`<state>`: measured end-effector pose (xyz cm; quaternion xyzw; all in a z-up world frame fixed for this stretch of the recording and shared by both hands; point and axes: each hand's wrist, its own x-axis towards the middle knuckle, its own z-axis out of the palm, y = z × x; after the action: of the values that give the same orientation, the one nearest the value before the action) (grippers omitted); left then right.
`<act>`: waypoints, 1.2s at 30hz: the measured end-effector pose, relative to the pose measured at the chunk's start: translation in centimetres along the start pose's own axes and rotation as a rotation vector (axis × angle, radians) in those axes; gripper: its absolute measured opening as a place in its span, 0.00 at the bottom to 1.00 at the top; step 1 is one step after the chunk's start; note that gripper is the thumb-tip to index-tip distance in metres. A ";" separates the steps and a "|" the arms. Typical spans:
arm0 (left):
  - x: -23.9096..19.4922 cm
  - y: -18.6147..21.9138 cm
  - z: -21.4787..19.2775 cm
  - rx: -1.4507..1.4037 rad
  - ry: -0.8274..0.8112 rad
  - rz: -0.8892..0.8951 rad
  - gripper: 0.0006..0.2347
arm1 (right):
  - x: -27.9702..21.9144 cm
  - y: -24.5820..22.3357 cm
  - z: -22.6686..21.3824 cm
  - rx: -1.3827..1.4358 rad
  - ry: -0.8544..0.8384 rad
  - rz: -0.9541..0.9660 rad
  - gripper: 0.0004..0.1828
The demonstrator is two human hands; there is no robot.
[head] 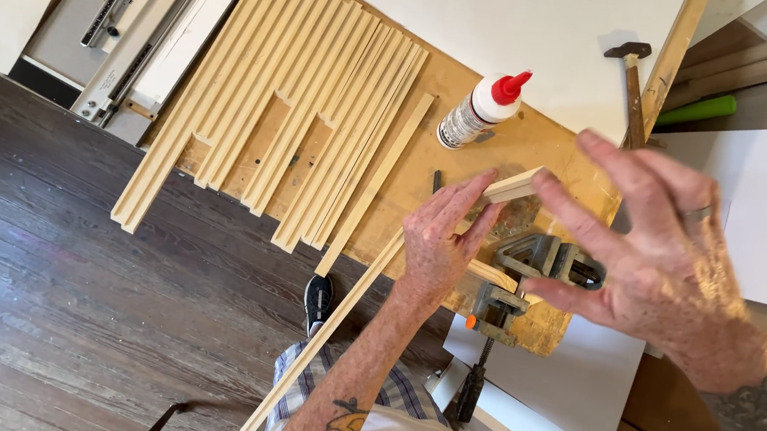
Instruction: Assembling a wooden frame by applying glue to wooden strips and securing them in a corner clamp.
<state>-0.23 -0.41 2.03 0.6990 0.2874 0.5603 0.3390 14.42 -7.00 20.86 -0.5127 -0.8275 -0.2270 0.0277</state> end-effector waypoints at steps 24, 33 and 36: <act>-2.3 -0.8 -5.0 0.044 -0.052 -0.246 0.24 | -0.1 -10.7 18.4 1.231 0.035 1.093 0.54; -22.9 -4.9 -14.4 0.743 -0.686 -0.790 0.29 | -0.3 -10.9 19.0 1.090 -0.120 1.036 0.50; -23.2 -4.8 -14.8 0.685 -0.663 -0.853 0.22 | -0.1 -11.0 18.1 1.117 -0.107 1.023 0.49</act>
<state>-19.57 -13.34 -13.34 0.7282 0.5830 0.0064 0.3602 8.35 -3.83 0.76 -0.7526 -0.4788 0.2923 0.3449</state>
